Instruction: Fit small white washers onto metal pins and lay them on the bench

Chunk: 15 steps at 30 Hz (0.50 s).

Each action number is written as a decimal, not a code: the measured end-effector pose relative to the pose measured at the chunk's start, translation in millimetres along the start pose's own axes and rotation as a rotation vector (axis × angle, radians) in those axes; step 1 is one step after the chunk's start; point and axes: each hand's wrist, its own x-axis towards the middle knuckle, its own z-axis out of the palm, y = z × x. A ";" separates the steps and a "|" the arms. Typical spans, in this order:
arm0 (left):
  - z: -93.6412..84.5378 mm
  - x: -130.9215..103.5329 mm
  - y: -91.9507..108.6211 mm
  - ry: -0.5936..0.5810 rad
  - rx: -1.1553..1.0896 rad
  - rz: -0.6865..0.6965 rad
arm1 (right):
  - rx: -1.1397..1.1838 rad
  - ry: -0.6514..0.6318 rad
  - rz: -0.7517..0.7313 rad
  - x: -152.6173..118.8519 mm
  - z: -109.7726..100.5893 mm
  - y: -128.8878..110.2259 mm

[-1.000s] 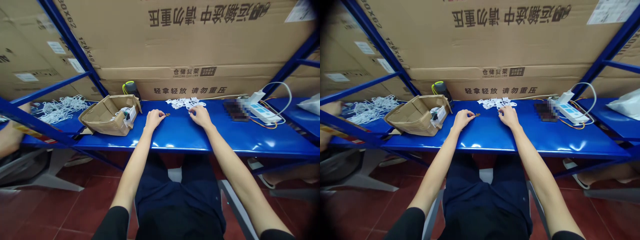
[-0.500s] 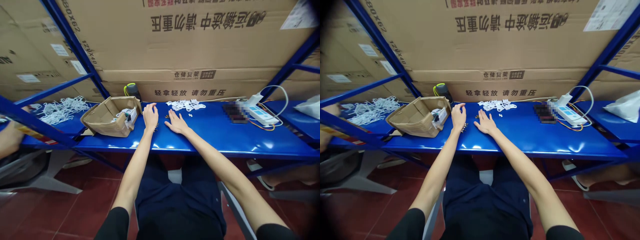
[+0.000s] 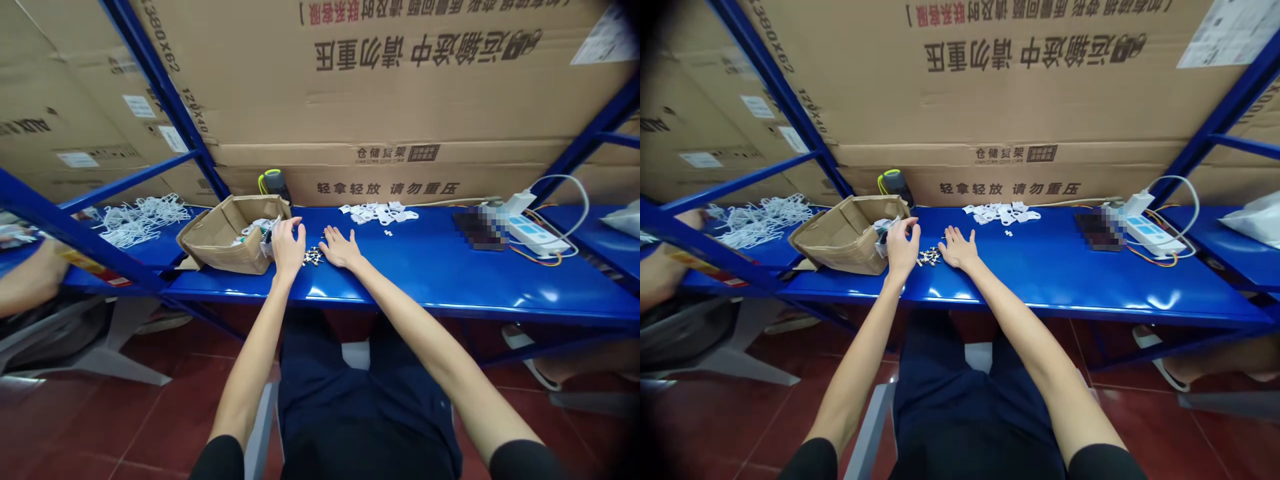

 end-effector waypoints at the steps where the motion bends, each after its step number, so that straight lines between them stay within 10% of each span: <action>1: 0.1 -1.6 -2.4 -0.008 0.002 -0.002 | 0.008 0.004 -0.004 1.0 0.9 -2.4; 15: 1.2 -31.3 -28.7 -0.061 -0.023 -0.033 | 0.069 0.211 -0.059 -12.9 -2.9 23.0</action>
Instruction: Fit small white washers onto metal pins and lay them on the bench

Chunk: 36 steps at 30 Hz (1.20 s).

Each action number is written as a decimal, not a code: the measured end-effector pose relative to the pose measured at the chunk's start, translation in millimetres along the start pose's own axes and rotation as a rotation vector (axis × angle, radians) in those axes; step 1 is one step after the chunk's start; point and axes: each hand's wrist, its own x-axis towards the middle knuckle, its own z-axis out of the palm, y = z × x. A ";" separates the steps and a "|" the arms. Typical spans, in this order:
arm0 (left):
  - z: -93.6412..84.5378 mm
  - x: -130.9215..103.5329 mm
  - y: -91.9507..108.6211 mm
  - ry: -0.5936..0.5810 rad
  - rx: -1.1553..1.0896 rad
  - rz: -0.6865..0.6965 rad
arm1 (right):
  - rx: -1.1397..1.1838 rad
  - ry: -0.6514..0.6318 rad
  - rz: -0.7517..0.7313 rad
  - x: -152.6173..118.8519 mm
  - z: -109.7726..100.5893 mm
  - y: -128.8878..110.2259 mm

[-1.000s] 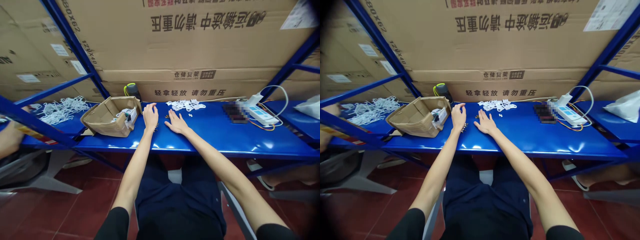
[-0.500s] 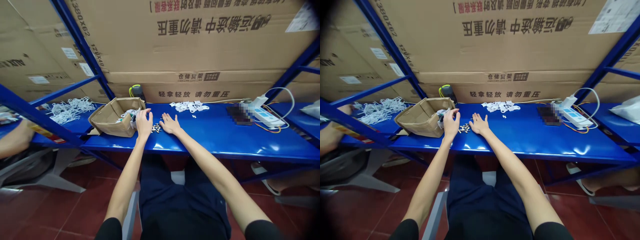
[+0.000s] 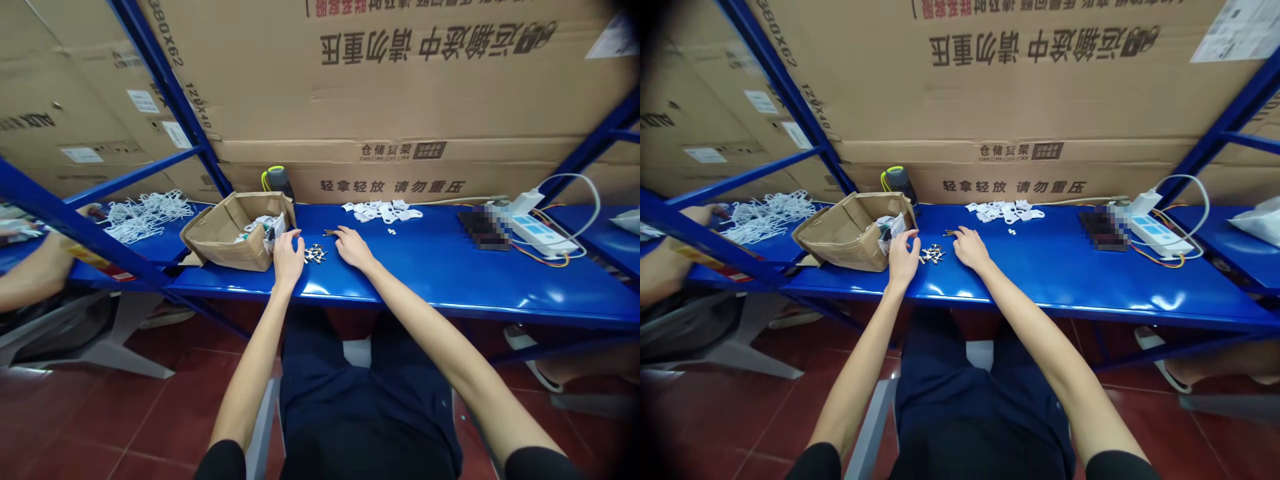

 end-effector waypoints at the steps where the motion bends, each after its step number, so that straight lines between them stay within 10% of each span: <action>1: -0.1 -1.0 -0.1 -0.007 0.007 -0.002 | -0.009 0.007 -0.006 -1.1 0.3 -0.7; 23: -9.3 -17.9 -11.7 -0.233 0.020 -0.049 | -0.056 0.085 -0.058 5.7 1.3 -2.9; 36: -10.0 -20.7 -14.0 -0.231 0.021 -0.037 | -0.156 -0.117 -0.189 4.4 -0.1 3.7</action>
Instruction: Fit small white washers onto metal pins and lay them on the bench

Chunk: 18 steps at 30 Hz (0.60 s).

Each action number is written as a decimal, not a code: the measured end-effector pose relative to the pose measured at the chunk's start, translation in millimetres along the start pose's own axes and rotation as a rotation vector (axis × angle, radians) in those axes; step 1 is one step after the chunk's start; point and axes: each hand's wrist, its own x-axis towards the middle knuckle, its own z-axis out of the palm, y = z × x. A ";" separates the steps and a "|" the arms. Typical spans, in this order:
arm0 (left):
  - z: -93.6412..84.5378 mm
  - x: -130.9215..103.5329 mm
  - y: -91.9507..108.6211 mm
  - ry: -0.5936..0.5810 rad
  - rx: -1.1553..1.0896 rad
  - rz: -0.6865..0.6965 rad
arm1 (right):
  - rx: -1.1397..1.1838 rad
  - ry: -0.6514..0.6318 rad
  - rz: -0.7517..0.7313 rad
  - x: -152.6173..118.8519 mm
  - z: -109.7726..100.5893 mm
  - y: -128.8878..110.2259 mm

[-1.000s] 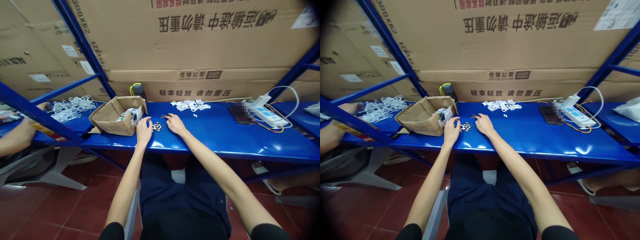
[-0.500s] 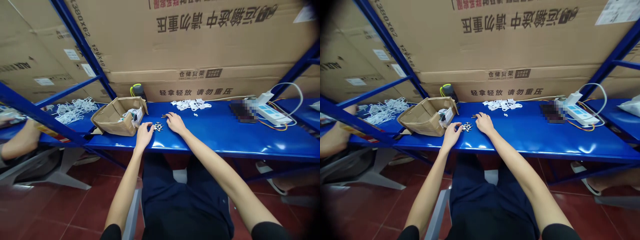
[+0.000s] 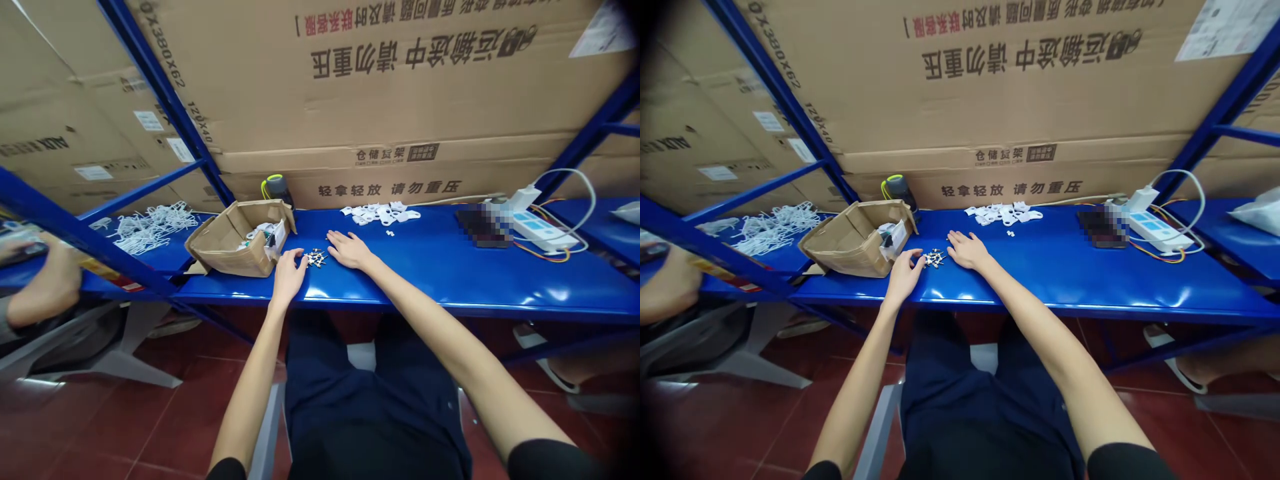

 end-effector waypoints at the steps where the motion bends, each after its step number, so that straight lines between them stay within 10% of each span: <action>1: 0.4 0.1 -0.4 0.002 -0.003 0.002 | -0.009 -0.009 0.009 -2.3 -2.0 5.3; 9: 4.0 0.4 -2.0 0.012 -0.018 0.018 | -0.047 -0.065 0.044 -36.8 -23.3 63.1; 18: 3.1 0.4 -1.4 -0.006 -0.015 0.022 | -0.005 -0.077 0.019 -44.6 -21.1 57.9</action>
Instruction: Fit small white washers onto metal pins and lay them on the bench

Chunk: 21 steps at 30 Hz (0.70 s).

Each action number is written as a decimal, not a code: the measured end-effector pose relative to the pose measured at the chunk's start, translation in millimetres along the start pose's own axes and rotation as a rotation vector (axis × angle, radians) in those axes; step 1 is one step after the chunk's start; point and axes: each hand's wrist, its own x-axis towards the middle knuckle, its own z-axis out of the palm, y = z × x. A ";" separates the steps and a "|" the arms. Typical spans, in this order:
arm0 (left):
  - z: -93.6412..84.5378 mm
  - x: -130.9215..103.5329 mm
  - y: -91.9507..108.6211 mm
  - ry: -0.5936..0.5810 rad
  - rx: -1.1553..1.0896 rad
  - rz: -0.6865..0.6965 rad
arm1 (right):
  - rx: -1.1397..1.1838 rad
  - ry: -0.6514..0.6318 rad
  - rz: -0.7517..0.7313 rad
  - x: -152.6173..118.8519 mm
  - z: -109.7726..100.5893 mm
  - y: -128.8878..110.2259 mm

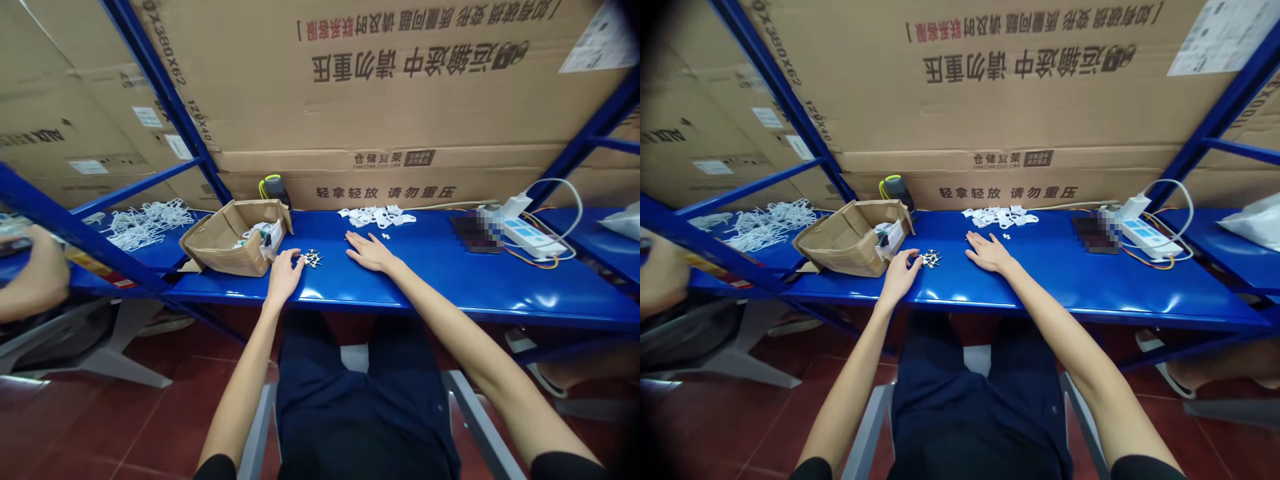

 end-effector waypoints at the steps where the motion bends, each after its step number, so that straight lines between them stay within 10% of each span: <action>1: -0.2 -0.3 0.0 0.006 -0.001 -0.002 | 0.006 -0.001 -0.001 0.2 0.4 -1.0; 12: -5.2 -3.6 12.6 0.062 0.001 0.057 | 0.071 0.028 -0.072 1.9 5.9 4.4; 21: -2.2 -1.6 57.2 -0.084 0.446 0.150 | 0.043 0.227 -0.199 -10.1 3.0 -2.5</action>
